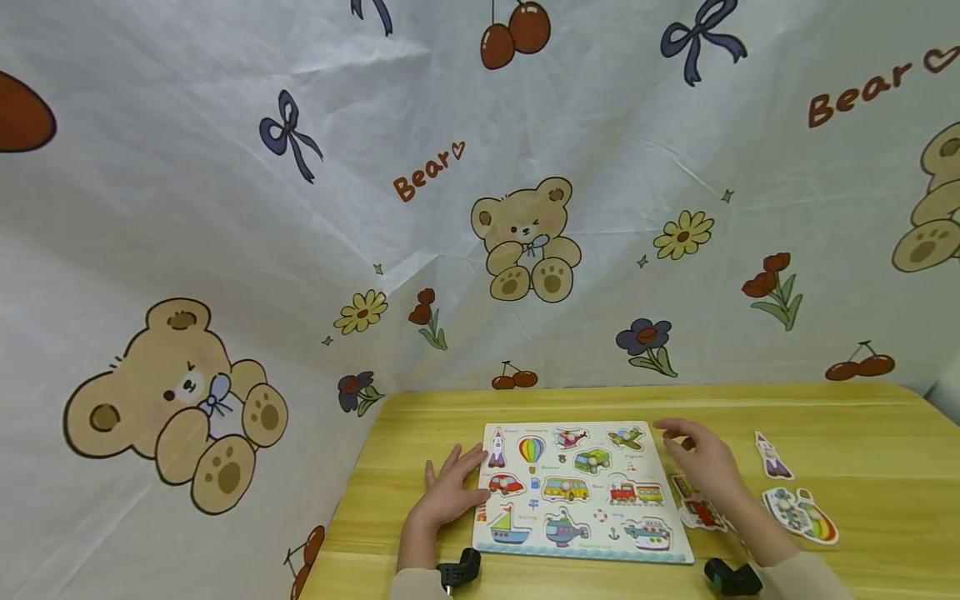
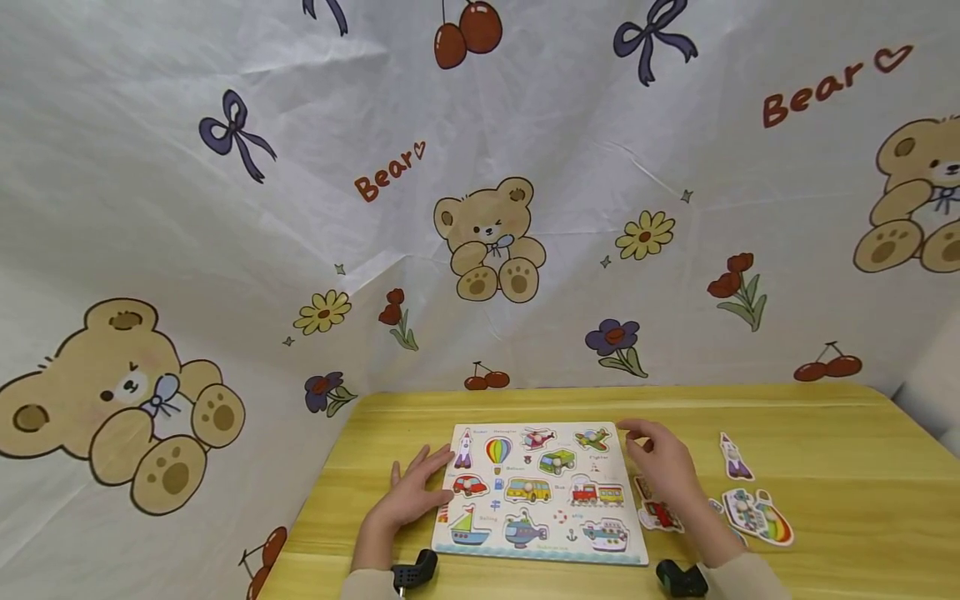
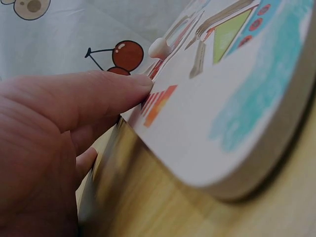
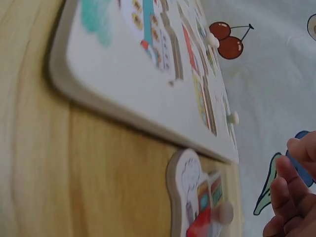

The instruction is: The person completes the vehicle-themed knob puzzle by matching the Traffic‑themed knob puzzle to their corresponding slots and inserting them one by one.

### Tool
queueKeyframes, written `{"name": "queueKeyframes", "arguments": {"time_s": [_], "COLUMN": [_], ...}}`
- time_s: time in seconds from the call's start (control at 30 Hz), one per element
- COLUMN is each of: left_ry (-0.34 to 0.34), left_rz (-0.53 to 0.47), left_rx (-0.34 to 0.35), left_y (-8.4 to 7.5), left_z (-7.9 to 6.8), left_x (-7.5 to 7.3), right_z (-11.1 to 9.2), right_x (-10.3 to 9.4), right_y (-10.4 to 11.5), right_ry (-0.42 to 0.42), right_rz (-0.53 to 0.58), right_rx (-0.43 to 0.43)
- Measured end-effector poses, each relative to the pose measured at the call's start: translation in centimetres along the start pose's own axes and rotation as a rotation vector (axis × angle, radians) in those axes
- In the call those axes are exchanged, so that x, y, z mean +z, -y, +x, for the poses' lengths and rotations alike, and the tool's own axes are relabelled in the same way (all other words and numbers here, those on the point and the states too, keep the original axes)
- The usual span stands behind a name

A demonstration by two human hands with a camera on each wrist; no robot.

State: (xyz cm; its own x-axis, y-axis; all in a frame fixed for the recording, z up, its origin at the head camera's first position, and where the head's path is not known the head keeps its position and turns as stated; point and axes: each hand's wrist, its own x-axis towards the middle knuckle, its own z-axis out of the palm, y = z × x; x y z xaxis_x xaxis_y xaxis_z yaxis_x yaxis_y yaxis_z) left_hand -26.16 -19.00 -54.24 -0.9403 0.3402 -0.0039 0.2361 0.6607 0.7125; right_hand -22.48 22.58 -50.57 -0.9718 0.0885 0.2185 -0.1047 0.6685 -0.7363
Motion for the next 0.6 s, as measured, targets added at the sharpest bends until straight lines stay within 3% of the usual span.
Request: {"name": "queueKeyframes", "arguments": {"time_s": [0.27,0.6], "left_ry": [-0.003,-0.003], "left_rz": [0.000,-0.003], "left_rx": [-0.003,-0.013], "left_y": [0.1,-0.1], "left_z": [0.1,0.1], "left_x": [0.0,0.0], "right_z": [-0.3,-0.7], "right_x": [-1.8,-5.4], "right_y": [-2.2,-4.9], "right_ry": [-0.039,-0.153], "right_rz": [-0.042,-0.114], "right_rx": [0.037,0.078]}}
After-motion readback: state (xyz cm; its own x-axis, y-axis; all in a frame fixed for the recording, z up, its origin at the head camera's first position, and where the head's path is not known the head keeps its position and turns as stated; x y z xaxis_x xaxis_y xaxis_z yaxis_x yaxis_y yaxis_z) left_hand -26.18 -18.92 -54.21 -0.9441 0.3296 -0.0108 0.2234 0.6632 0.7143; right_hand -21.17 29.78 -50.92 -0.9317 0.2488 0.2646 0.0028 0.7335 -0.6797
